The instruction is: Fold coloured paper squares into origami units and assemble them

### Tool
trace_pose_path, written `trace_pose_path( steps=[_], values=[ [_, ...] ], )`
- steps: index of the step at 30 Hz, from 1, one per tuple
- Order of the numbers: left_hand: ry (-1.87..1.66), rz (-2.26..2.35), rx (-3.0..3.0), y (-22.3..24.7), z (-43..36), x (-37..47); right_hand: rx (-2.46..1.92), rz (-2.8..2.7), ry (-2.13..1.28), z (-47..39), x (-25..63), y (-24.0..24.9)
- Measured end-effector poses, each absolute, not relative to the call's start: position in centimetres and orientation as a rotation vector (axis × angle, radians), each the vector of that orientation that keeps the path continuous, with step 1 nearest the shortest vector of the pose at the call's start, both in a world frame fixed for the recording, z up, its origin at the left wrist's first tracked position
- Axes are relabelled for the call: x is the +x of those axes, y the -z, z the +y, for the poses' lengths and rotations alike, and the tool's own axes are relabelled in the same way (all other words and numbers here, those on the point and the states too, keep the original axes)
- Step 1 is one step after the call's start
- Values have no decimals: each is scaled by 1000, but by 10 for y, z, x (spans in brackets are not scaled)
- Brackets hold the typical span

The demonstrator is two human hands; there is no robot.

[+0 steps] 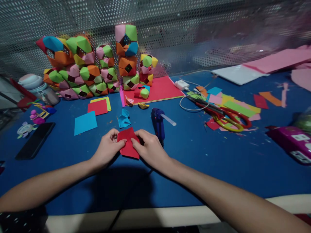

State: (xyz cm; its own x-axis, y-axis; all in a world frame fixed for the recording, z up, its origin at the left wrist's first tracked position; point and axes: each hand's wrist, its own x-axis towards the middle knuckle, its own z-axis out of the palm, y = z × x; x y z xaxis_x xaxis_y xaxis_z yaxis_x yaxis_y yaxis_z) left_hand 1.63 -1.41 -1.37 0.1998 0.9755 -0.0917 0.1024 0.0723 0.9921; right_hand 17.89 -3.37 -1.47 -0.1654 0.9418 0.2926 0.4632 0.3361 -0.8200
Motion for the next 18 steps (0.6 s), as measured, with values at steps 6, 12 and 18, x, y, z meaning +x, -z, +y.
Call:
trace_pose_path(
  steps=[6, 12, 18],
  values=[
    [-951, 1168, 1263, 11, -16, 18, -1189, -1771, -722, -33, 179, 17],
    [-936, 1171, 1237, 7, -19, 19, -1041, -1792, -639, -33, 180, 17],
    [-919, 1144, 1229, 10, -21, 22, -1040, -1758, -621, -34, 179, 15]
  ],
)
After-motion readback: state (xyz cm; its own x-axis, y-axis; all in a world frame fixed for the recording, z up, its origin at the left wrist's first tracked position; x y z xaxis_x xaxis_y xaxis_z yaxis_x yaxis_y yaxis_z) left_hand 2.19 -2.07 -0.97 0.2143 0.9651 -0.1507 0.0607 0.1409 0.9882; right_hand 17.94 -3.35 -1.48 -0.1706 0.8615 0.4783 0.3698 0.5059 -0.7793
